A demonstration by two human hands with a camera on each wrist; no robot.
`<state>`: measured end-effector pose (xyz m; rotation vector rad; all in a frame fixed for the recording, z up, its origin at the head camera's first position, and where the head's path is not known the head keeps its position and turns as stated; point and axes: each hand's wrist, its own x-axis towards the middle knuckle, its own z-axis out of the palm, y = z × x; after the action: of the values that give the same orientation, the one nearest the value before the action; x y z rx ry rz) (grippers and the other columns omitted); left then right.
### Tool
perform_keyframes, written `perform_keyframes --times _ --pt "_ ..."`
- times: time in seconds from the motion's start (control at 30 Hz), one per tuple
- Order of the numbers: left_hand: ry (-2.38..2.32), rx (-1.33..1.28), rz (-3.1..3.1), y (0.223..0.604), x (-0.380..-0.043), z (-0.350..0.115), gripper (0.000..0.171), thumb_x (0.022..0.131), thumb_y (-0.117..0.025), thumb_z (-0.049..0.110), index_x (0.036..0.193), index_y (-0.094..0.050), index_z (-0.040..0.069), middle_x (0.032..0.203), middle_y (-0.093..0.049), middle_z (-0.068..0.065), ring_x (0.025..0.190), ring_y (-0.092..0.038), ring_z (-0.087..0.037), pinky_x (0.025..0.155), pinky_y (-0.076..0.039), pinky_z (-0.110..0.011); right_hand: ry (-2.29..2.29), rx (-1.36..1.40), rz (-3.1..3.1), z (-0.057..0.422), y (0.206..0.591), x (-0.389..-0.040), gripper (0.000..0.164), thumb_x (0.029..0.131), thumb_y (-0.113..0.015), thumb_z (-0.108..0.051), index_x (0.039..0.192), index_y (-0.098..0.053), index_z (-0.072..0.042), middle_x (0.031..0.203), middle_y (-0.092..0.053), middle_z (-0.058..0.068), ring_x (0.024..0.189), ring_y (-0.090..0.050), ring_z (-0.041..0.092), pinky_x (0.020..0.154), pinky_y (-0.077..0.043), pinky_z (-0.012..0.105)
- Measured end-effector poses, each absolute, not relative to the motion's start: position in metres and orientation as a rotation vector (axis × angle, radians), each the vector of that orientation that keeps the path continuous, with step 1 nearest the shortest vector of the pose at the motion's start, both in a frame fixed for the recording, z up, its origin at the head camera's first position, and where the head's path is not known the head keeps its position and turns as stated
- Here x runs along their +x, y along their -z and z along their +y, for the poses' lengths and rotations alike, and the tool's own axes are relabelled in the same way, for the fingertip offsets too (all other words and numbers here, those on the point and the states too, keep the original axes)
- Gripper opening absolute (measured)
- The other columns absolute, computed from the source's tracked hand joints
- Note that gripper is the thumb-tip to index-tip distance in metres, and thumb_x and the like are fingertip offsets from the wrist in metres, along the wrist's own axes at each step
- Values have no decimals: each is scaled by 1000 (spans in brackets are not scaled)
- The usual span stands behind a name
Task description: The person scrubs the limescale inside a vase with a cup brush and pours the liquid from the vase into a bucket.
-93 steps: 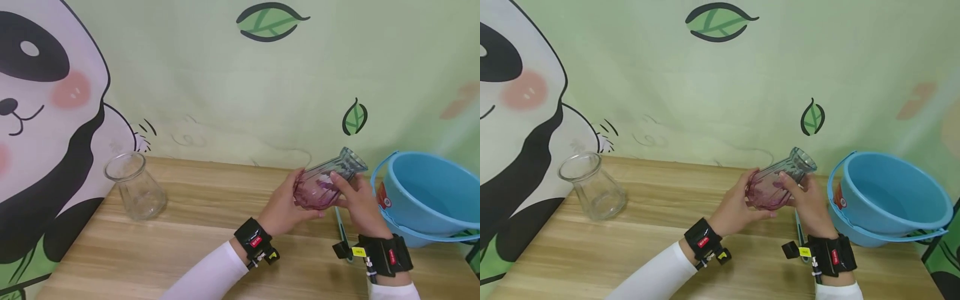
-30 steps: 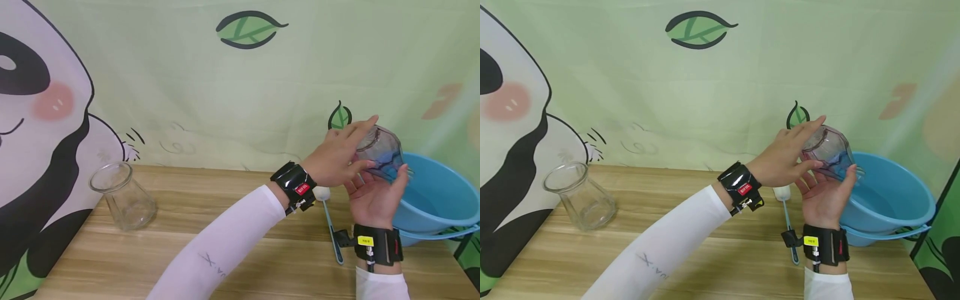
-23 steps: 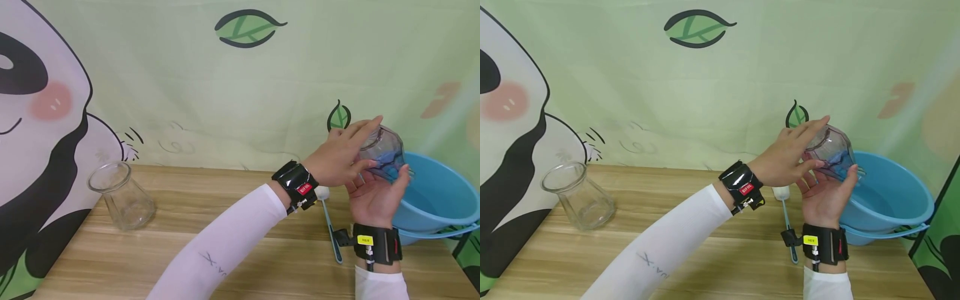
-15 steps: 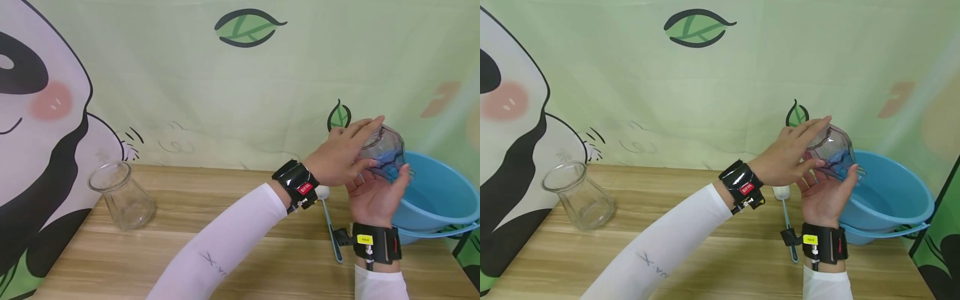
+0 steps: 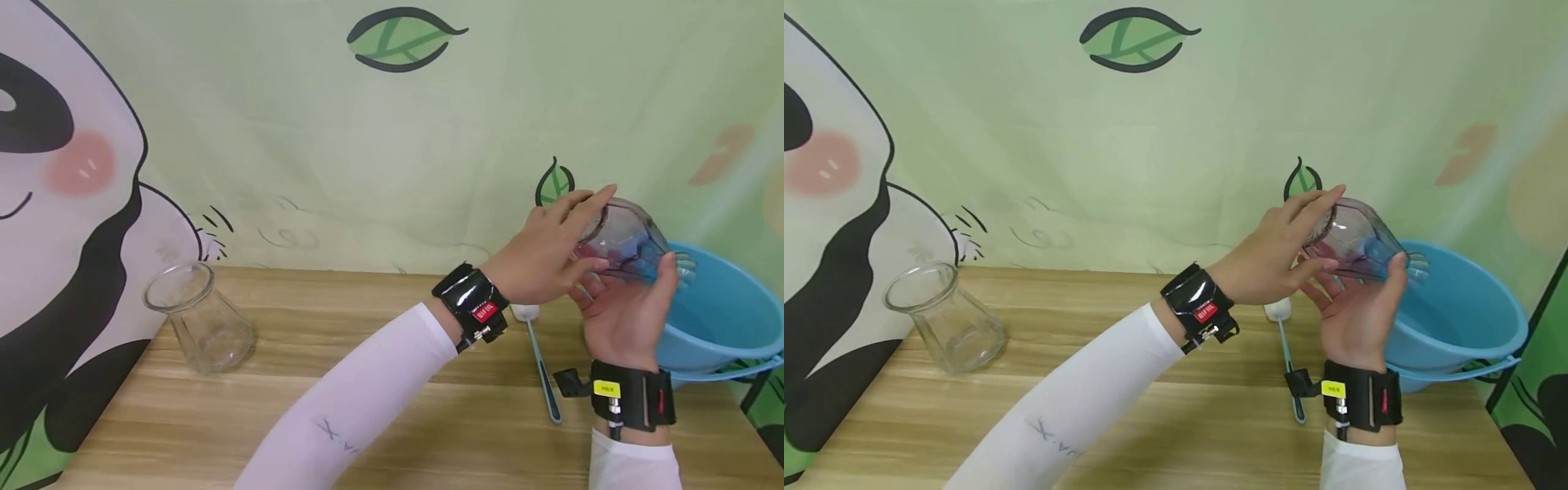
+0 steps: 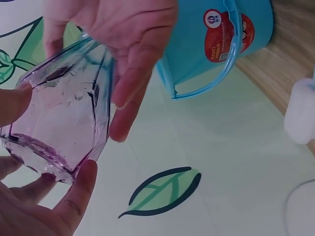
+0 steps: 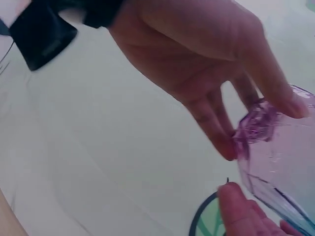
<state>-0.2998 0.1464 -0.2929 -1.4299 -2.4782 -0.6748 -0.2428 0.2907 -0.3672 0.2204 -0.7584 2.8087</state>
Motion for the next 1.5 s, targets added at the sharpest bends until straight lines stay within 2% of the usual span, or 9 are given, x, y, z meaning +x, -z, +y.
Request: perform_keyframes --times 0.1,0.23,0.33,0.53,0.63,0.8,1.1,1.3,1.5 --pt "816 -1408 -2496 298 -297 138 88 95 -58 37 155 5 21 153 -20 -9 131 -22 -10 107 -24 -25 -2739 225 -958 294 362 -238 60 97 -47 -52 145 -28 -23 132 -46 15 88 -60 28 72 -58 43" --pt "999 -1385 -2524 311 -296 124 93 93 -62 39 155 5 25 150 -18 -10 122 -33 -10 97 -39 -21 -2639 244 -1228 295 355 -232 54 101 -43 -45 146 -28 -20 144 -37 15 109 -57 32 76 -57 44" --pt "1103 -1375 -2532 324 -296 113 94 92 -63 38 155 5 25 147 -18 -10 108 -44 -9 86 -45 -18 -2578 248 -1433 294 353 -229 52 102 -42 -42 146 -27 -19 144 -39 13 119 -51 33 77 -57 43" --pt "1236 -1311 -2571 354 -293 93 99 88 -68 39 155 4 29 142 -21 -9 89 -50 -8 74 -47 -16 -2345 236 -1835 288 357 -229 48 103 -39 -40 141 -36 -10 125 -58 8 106 -60 26 72 -58 37" --pt "1335 -1271 -2583 368 -290 86 101 86 -71 38 155 3 30 140 -23 -7 93 -50 -6 77 -49 -15 -2235 189 -1976 283 361 -229 49 103 -38 -41 143 -32 -13 126 -54 7 106 -59 24 71 -58 33" --pt "1453 -1208 -2585 387 -284 75 106 81 -78 38 155 -3 25 136 -27 -6 108 -44 -6 93 -46 -22 -2074 131 -2186 272 364 -228 57 102 -39 -44 150 -20 -21 137 -43 18 114 -54 29 73 -57 29" --pt "1582 -1119 -2521 409 -279 53 110 73 -85 35 154 -11 22 147 -29 -2 125 -33 -7 106 -37 -37 -1889 230 -2404 245 368 -232 57 102 -44 -38 152 -20 -25 142 -42 16 112 -54 33 75 -57 42" --pt "1655 -1045 -2505 421 -277 37 111 67 -88 40 151 -17 24 144 -34 1 123 -37 -9 102 -41 -41 -1886 247 -2430 223 376 -235 63 99 -53 -40 152 -22 -27 143 -39 15 112 -53 30 76 -57 41" --pt "1725 -937 -2503 436 -271 17 105 64 -90 43 146 -25 30 139 -41 5 120 -42 -9 100 -43 -43 -1791 263 -2519 202 388 -239 65 94 -60 -44 148 -31 -25 135 -47 13 106 -57 26 74 -57 42"
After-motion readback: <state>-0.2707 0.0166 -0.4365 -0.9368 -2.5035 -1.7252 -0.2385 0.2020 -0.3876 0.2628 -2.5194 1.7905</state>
